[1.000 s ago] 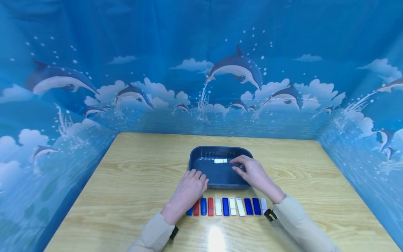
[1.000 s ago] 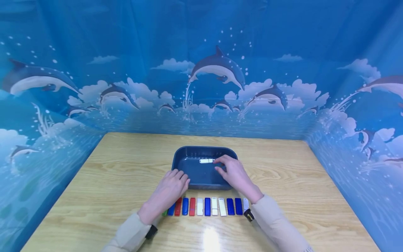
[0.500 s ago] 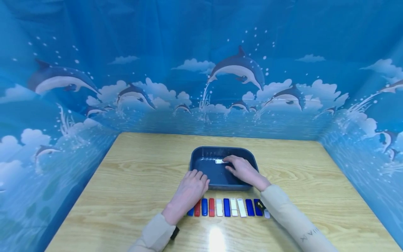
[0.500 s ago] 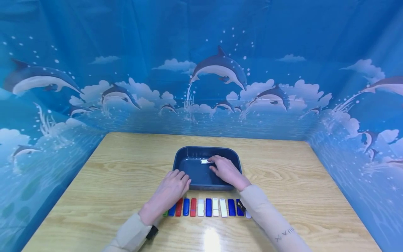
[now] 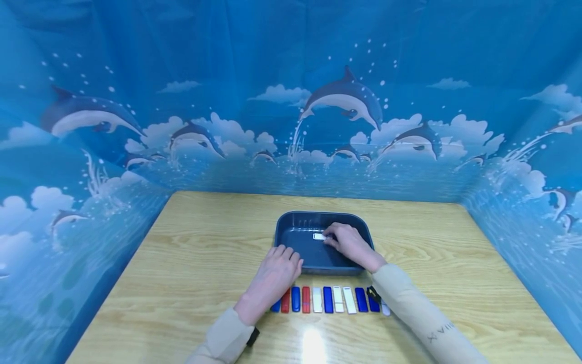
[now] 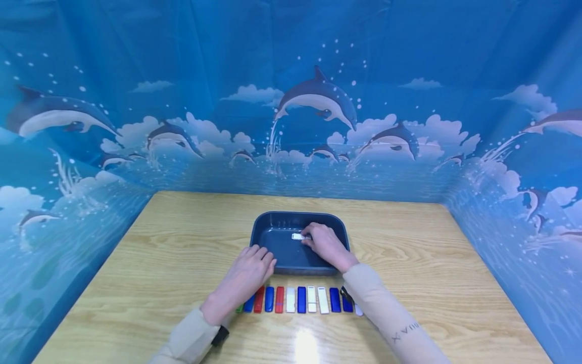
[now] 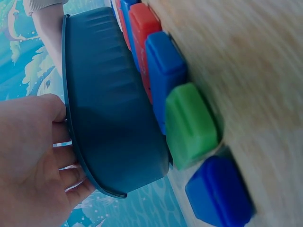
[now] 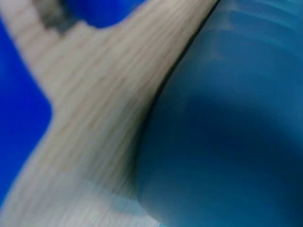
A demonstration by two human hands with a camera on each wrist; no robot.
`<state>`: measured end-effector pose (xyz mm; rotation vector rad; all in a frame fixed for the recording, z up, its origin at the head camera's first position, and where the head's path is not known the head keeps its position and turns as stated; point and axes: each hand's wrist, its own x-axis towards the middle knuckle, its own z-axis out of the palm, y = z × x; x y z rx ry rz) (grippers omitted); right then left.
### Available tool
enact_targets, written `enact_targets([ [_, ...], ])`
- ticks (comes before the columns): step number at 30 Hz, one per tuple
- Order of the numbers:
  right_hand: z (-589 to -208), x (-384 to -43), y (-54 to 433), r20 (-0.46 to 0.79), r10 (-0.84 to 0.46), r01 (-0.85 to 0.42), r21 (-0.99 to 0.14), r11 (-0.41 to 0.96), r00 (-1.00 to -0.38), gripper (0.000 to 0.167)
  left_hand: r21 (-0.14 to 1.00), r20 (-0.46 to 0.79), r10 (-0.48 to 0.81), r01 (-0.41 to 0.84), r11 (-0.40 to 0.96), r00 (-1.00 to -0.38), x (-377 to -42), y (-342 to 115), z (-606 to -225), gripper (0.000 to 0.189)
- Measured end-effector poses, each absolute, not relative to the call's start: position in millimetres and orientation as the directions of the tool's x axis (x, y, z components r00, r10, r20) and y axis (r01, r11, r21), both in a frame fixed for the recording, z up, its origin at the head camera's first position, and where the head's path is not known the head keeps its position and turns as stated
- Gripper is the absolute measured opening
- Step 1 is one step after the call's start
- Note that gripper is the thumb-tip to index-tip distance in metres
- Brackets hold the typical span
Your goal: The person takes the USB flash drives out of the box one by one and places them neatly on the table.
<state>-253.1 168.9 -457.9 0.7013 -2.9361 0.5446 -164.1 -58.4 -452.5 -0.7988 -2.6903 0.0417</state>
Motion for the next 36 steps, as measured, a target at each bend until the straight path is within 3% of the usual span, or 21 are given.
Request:
enact_targets([
  [4,-456.4,-253.3,168.3,0.136,-0.41,-0.431,-0.344,0.834,-0.902,0.004,-0.12,0.304,0.532,0.522,0.844,-0.79,-164.3,-58.0,-452.4,0.028],
  [14,-453.0,-251.8,168.4,0.013,-0.386,-0.365,-0.355,0.861,-0.923,0.009,-0.129,0.298,0.534,0.521,0.844,-0.792,-164.5,-57.8,-452.2,0.027],
  [27,-438.2,-253.0,176.6,0.006,-0.364,-0.334,-0.411,0.848,-0.932,0.01,-0.125,0.308,0.534,0.523,0.843,-0.787,-165.3,-57.6,-453.9,0.027],
  [36,-424.1,-245.4,197.7,0.068,-0.292,-0.27,-0.616,0.74,-0.954,0.017,-0.124,0.34,0.541,0.533,0.837,-0.769,-164.9,-58.6,-454.3,0.026],
])
